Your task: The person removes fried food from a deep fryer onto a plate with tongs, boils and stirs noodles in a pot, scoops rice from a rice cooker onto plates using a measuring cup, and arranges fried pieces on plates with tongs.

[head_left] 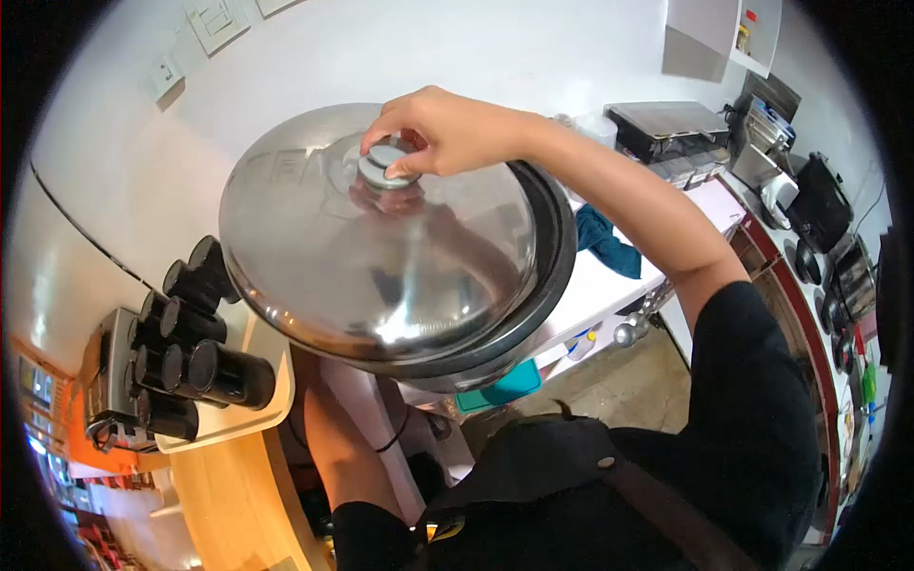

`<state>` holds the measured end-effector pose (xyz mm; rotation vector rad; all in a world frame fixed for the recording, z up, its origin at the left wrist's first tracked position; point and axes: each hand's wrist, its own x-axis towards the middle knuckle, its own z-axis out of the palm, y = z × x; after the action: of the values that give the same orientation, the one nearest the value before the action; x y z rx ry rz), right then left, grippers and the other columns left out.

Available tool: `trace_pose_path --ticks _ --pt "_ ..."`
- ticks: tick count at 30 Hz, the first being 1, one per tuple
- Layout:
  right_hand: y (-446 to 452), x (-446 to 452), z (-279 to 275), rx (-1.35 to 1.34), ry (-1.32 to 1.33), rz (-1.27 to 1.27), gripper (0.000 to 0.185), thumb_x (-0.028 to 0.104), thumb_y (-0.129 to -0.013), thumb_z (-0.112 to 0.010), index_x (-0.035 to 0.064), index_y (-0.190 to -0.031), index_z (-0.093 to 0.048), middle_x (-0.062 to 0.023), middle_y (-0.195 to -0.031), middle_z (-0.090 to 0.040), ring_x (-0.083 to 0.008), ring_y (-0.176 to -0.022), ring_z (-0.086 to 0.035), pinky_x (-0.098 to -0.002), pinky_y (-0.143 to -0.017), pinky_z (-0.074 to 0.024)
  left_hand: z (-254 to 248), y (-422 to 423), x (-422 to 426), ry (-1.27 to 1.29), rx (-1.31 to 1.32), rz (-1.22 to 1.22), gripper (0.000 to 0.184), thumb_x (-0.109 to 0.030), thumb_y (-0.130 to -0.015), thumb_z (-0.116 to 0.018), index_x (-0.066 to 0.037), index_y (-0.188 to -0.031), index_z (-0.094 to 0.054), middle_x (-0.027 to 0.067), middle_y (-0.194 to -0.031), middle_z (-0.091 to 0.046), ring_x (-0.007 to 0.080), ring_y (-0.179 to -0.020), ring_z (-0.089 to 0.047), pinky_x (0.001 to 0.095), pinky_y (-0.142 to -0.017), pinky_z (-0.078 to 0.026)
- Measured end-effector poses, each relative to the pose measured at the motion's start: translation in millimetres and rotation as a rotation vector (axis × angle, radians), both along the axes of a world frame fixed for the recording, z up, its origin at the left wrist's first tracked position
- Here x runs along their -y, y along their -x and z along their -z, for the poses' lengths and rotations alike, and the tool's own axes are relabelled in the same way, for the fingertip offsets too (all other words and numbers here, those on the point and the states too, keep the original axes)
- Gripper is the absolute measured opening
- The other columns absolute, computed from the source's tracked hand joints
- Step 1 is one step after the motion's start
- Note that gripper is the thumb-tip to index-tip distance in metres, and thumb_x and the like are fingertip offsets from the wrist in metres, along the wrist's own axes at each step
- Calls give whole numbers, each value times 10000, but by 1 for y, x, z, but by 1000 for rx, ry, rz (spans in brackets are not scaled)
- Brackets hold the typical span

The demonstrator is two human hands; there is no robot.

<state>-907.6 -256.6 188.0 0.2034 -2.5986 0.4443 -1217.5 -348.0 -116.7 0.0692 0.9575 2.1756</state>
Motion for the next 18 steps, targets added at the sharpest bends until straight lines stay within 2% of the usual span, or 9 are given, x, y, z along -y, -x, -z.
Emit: trace_pose_path --ticks 4,6,7,8,11,14,18 --pt "-40 -3 -18 -17 -104 48 322 107 -751 -659 32 -1057 -592 -113 -912 -583 -214 -695 -559 -315 -628 -470 49 57 125 69 -44 -93 200 -151 -845 -499 -26 -1001 -513 106 -889 -571 214 -814 -551 349 -737 -483" --pt "-81 -18 -23 -19 -59 123 317 109 -761 -649 31 -1062 -585 -115 -937 -580 -218 -714 -571 -314 -641 -483 67 71 167 110 -62 -111 195 -151 -841 -502 -26 -990 -516 105 -888 -568 217 -816 -547 353 -741 -481" --pt "-97 -27 -22 -58 -119 174 308 108 -780 -635 38 -1074 -578 -115 -950 -576 -203 -718 -574 -294 -647 -492 72 75 180 116 -69 -122 192 -151 -840 -503 -26 -985 -517 105 -887 -566 218 -818 -545 356 -743 -480" --pt "-115 -30 -21 -14 -10 278 316 106 -788 -634 58 -1095 -573 -104 -950 -576 -179 -734 -576 -273 -654 -491 73 77 190 117 -76 -132 190 -151 -838 -505 -25 -980 -519 104 -886 -564 220 -819 -544 358 -745 -479" --pt "-170 -34 -37 31 -196 416 378 122 -736 -666 17 -1074 -533 -164 -894 -561 -267 -749 -604 -342 -650 -492 77 81 208 104 -89 -148 183 -151 -832 -509 -25 -964 -522 103 -885 -560 225 -823 -538 364 -750 -475" --pt "-212 -57 -12 17 -212 600 320 99 -793 -633 73 -1106 -573 -91 -955 -568 -163 -745 -566 -269 -666 -492 74 85 207 73 -124 -148 176 -152 -827 -514 -24 -948 -526 102 -883 -555 229 -827 -532 370 -755 -471" --pt "-260 -87 15 -102 -185 660 330 67 -780 -638 70 -1104 -576 -85 -964 -556 -161 -740 -548 -284 -685 -500 69 82 192 -31 -204 -120 168 -152 -820 -519 -24 -927 -531 100 -881 -548 235 -832 -525 379 -762 -467"
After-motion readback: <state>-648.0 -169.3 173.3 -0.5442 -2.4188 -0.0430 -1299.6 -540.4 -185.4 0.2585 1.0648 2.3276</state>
